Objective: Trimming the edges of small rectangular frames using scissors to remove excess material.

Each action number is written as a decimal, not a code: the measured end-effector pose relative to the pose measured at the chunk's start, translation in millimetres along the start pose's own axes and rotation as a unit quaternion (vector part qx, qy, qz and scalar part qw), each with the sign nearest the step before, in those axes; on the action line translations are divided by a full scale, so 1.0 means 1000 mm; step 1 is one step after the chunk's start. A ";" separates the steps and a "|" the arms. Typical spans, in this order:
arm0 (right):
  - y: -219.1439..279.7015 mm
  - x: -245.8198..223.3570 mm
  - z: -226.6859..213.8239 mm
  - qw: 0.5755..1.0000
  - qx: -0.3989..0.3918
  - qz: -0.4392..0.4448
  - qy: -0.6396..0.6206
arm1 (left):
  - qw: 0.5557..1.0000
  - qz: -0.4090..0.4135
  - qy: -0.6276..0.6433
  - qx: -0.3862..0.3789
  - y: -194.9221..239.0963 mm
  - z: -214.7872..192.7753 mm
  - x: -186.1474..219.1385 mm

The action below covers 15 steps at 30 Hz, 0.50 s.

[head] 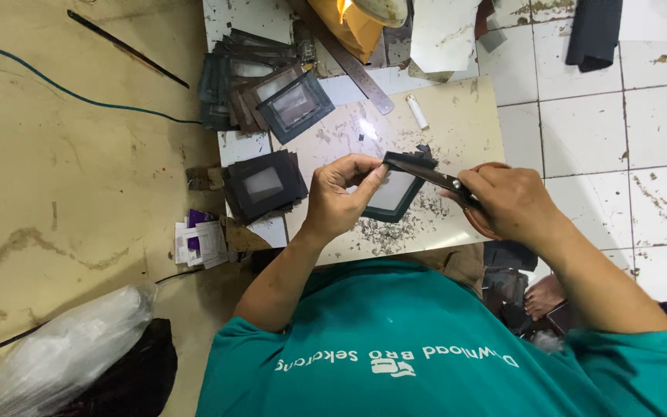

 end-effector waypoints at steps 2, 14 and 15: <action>-0.007 -0.005 -0.004 0.990 0.002 0.058 -0.129 | 1.000 0.000 0.000 0.012 0.002 -0.003 -0.008; -0.043 -0.066 0.023 0.888 0.166 0.175 -0.392 | 0.971 0.153 -0.169 -0.075 -0.002 0.003 0.029; -0.043 -0.066 0.026 0.878 0.145 0.185 -0.418 | 0.964 0.170 -0.173 -0.111 -0.008 -0.001 0.038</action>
Point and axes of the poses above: each hand's wrist, its own y-axis away from the middle knuckle, its own z-axis out of the palm, x = y × z, the point moved 5 cm from there along -y, towards the middle knuckle, and after that the axes turned 14 degrees about z, right-handed, at the moved point
